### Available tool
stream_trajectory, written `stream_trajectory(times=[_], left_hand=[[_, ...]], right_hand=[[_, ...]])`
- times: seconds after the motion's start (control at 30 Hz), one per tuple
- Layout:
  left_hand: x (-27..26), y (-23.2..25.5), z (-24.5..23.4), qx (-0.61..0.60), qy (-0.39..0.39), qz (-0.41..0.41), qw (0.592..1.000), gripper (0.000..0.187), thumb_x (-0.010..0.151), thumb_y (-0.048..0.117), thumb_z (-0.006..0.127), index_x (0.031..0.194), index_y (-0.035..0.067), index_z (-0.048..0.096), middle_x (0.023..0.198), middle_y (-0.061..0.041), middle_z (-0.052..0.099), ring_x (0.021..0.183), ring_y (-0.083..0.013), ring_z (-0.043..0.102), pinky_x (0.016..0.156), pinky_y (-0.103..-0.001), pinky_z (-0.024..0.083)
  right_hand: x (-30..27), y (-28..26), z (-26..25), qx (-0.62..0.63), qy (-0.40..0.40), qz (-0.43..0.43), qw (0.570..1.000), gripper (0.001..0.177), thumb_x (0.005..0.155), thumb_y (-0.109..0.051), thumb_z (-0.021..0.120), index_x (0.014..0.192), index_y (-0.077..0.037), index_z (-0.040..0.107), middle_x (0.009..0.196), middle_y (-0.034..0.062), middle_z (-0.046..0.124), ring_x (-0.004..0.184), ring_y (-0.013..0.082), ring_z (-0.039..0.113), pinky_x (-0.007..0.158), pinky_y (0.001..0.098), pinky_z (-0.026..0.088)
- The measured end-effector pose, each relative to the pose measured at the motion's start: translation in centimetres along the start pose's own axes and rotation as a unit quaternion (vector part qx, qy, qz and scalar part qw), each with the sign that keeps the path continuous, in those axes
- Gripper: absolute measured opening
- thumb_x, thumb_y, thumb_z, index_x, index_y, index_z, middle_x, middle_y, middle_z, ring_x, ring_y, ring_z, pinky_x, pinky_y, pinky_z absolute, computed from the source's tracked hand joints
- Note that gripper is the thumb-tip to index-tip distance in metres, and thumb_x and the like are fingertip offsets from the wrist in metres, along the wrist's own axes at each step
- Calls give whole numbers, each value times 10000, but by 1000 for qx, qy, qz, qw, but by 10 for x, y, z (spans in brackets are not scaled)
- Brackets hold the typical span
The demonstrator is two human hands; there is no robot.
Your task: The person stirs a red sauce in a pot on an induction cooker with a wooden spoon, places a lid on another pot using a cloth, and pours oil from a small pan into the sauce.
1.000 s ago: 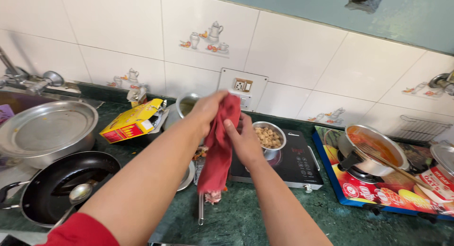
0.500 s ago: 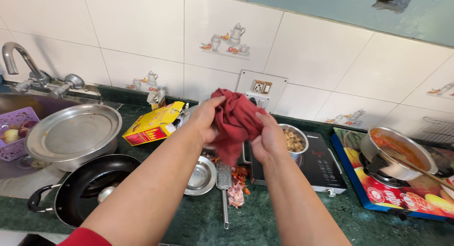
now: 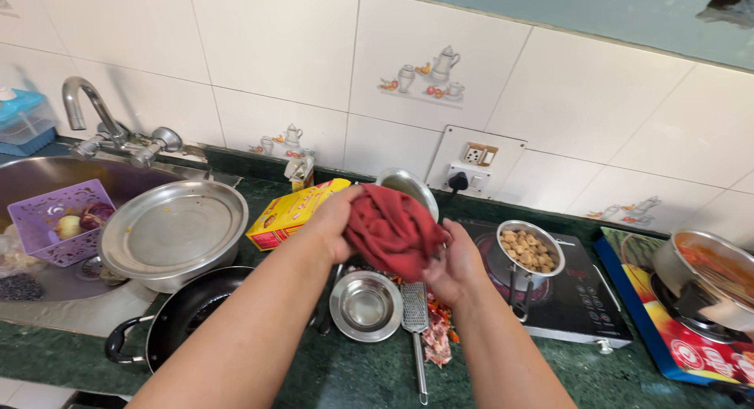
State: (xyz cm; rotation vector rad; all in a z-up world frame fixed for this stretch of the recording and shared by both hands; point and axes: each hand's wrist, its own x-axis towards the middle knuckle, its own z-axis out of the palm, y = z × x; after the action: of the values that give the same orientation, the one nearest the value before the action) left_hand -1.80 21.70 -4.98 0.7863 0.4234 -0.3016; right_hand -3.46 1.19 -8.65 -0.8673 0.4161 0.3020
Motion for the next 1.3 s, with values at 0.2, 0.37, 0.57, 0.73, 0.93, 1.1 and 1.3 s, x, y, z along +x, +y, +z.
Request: stream_trajectory(times=[0.2,0.37,0.57,0.73,0.93,1.1,1.3], left_hand=[[-39,59,-30,214,273,300,889,452,842,414,650,1138,95,770,1206,-167,731,1257,-370,621,1040,-515,479],[-42,106,-62,418,332,191,824,643,885,475,627,1395,130,443,1359,-139,591,1185,-363,604,918,-470,497],[43,124,-155,565,263,127,772,783,869,492,651,1539,166,408,1469,-137,563,1294,-336,554,946,-470,460],[50,131,-192,859,156,233,428,493,946,412,394,1115,183,796,1229,-163,751,1238,-371,659,1064,-498,519],[-55,127,-179,700,229,178,653,553,825,479,639,1192,82,754,1296,-124,711,1290,-324,611,1139,-476,456],[-103,129,-194,681,283,162,655,565,848,422,646,1268,50,716,1274,-167,699,1260,-351,624,1063,-538,499],[-134,126,-216,656,292,157,678,600,880,453,652,1267,-2,708,1260,-173,709,1262,-345,626,1073,-523,474]], right_hand=[[-35,16,25,-77,12,11,997,496,1006,-464,462,1330,-100,369,1426,148,273,1333,357,442,1086,518,472],[-40,34,41,-85,87,-8,993,281,969,-292,596,1131,-67,555,1120,130,496,1064,316,603,895,518,595],[-17,65,48,-184,30,21,982,386,932,-228,650,1260,-51,551,1197,99,493,1145,303,594,905,518,591],[2,109,62,-356,-40,8,934,328,924,-308,663,1200,-135,623,1050,-57,554,1027,128,584,803,276,574],[45,178,43,-457,-58,16,887,621,879,-276,737,1400,-9,531,1436,202,491,1364,382,501,1013,503,535],[48,225,27,-410,-55,97,905,825,923,-266,746,1566,-1,303,1578,280,281,1285,380,579,1001,456,566],[59,241,12,-396,-64,83,912,379,930,-229,709,1191,22,597,883,112,585,767,247,726,641,398,692]])
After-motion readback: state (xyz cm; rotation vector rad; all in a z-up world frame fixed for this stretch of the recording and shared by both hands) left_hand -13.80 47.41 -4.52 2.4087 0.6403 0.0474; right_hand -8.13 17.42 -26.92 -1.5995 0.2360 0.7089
